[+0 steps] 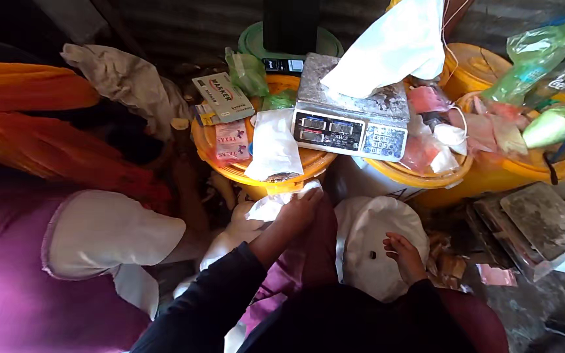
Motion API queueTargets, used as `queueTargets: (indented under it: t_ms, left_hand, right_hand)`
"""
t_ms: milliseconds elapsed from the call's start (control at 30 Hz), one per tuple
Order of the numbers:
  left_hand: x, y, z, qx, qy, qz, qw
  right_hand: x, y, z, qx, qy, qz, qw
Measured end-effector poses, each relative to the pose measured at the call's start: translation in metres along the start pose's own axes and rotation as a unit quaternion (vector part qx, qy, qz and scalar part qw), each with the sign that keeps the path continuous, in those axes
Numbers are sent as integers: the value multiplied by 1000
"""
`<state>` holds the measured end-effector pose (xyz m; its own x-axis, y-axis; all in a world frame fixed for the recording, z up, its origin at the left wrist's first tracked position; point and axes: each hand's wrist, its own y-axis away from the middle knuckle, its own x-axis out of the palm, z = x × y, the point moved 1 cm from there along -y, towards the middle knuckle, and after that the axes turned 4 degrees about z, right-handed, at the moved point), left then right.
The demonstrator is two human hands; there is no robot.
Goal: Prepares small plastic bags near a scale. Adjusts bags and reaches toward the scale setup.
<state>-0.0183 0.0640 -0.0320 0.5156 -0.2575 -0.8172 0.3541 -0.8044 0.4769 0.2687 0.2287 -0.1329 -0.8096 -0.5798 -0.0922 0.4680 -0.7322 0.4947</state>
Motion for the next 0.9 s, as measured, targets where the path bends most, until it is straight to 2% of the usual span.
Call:
queueTargets:
  t_ms: [133,367,467,600,667,800,900]
  left_hand:
    - [-7,9,2,-57,-17,36,998]
    - [-21,24,-6,-47,-10,60,997]
    - [-40,31,-19,-39,-24,72,996]
    - [-65,35,-39,45,1,-22,999]
    - [-61,28,-43,85,4,-73,994]
    - [-25,-3,-31,123,-1,-82,989]
    - [21,-26,-4,118,-81,-73,987]
  right_hand:
    - [-1,1,-2,-1,-21,5,1000]
    - [-6,6,1,-18,-33,10,999]
    - [-14,10,4,-23,-10,5,1000]
    - [-24,1,-2,17,130,0,991]
    - [-28,-19,-17,45,253,23,966]
    - [-29,-52,-59,121,396,72,907]
    - [-24,-49,-65,158,455,120,868]
